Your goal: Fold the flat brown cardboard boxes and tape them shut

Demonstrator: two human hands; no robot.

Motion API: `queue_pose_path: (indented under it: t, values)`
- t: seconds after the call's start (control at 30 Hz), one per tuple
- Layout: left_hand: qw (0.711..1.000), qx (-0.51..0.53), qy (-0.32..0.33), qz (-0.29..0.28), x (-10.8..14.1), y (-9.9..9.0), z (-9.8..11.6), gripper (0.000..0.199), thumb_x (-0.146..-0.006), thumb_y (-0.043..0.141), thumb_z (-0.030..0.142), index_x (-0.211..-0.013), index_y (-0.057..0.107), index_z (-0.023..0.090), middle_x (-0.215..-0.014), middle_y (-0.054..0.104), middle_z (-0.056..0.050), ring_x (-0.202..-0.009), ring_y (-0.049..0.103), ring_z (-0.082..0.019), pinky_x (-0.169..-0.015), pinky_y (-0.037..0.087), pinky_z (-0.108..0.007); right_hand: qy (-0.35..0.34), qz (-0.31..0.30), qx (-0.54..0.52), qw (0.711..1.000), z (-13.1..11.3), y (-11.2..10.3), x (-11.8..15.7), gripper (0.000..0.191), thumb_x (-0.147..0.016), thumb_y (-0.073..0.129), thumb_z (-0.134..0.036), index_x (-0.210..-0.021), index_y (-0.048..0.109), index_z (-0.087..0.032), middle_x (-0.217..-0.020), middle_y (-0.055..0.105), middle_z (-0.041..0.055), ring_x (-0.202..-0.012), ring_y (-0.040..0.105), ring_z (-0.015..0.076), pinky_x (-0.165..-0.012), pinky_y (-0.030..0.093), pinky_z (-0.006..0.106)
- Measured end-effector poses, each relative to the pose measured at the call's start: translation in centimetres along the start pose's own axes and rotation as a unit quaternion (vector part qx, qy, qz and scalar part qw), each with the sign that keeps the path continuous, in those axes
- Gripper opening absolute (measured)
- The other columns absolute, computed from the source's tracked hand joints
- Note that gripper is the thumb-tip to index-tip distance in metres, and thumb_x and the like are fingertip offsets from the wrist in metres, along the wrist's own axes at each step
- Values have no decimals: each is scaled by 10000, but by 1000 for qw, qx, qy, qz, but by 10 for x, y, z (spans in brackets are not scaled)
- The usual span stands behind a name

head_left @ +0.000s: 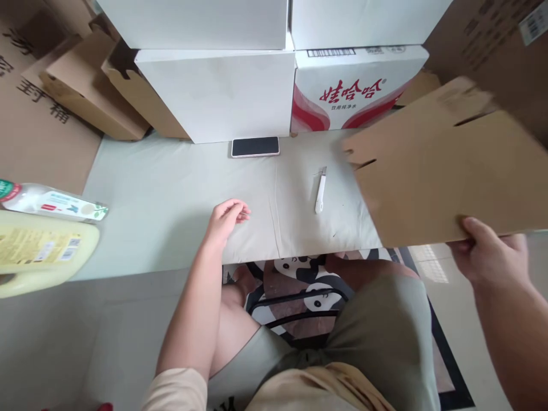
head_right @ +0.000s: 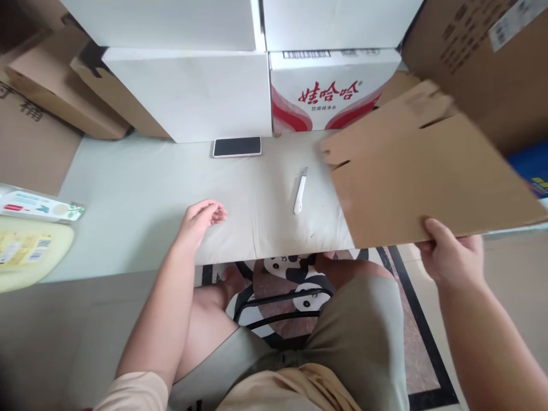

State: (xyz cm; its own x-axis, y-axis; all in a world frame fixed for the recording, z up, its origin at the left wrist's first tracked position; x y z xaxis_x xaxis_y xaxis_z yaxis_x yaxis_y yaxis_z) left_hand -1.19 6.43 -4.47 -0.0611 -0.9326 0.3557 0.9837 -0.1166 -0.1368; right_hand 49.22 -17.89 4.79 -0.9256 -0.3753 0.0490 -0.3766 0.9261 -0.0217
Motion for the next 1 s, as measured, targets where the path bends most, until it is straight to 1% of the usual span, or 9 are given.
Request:
queue_pose_path:
  t: [0.13,0.23,0.3,0.37,0.47,0.6,0.73,0.87,1.0]
  values:
    - [999,-42,5,-5,-3,6,-3,222,-701,700,404,-766,706,191,-764,772,-38,-663,689,-139,-691,518,-272,-52,116,10,992,-13,-29,-27,344,-453,777,-230,-623,479,-242,-696,549,-18,-531,404,79,-422,194,252]
    - [999,-50,19,-11,-5,8,-2,226,-710,701,412,-767,714,194,-782,774,-40,-680,694,-142,-699,523,-277,-46,182,56,981,-25,-18,-57,307,-682,775,-225,-735,473,-247,-890,693,-21,-499,376,45,-444,234,285]
    - [999,-48,24,-5,-7,7,-2,236,-710,715,426,-763,712,196,-776,770,-43,-683,690,-148,-704,530,-286,-32,201,97,974,-41,7,-84,184,-873,667,-182,-851,506,-269,-1094,756,-10,-482,355,23,-470,255,290]
    - [999,-42,23,-2,-8,8,-3,259,-691,743,445,-756,709,196,-759,763,-42,-679,682,-151,-713,541,-298,-9,172,118,978,-55,44,-115,77,-1034,516,-230,-982,549,-275,-1217,763,48,-487,361,10,-500,255,281]
    - [999,-10,29,-16,-8,13,-2,305,-646,786,472,-749,715,193,-744,754,-34,-673,680,-149,-740,564,-313,130,-12,165,978,-40,118,-138,607,-1123,146,-483,-957,629,-156,-1168,742,251,-531,470,50,-516,234,304]
    - [998,26,49,-25,-6,12,6,303,-634,797,467,-735,726,191,-719,751,-30,-668,695,-157,-732,566,-316,199,-212,278,915,3,173,-87,791,-1104,139,-590,-836,682,-82,-1001,760,279,-569,534,119,-530,253,324]
    - [995,68,72,-29,-4,5,15,276,-664,774,456,-734,730,193,-706,752,-25,-650,691,-152,-717,550,-306,201,-316,345,861,45,192,-19,702,-1092,225,-559,-874,714,-104,-1078,801,234,-555,543,124,-530,296,317]
    - [987,124,97,-33,2,-1,22,259,-697,760,444,-728,714,191,-710,746,-17,-631,672,-133,-691,531,-285,163,-374,364,837,51,220,20,671,-1070,281,-583,-838,727,-137,-1052,821,206,-535,544,128,-497,315,302]
    - [976,171,124,-56,9,-5,30,276,-728,744,455,-756,714,183,-732,741,-15,-630,662,-118,-682,512,-271,98,-431,395,805,40,268,61,594,-1064,338,-509,-840,740,-133,-1007,828,189,-523,561,123,-491,341,288]
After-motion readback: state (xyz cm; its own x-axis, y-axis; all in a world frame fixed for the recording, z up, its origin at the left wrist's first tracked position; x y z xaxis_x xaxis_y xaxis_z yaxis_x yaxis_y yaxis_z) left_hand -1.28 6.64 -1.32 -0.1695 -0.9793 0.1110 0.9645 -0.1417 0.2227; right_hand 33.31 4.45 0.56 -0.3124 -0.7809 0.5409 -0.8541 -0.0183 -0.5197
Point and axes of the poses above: each hand's wrist, its own x-axis away from the middle knuckle, its own y-axis out of the palm, z = x × y, the point moved 10 cm from there along -x, towards the middle knuckle
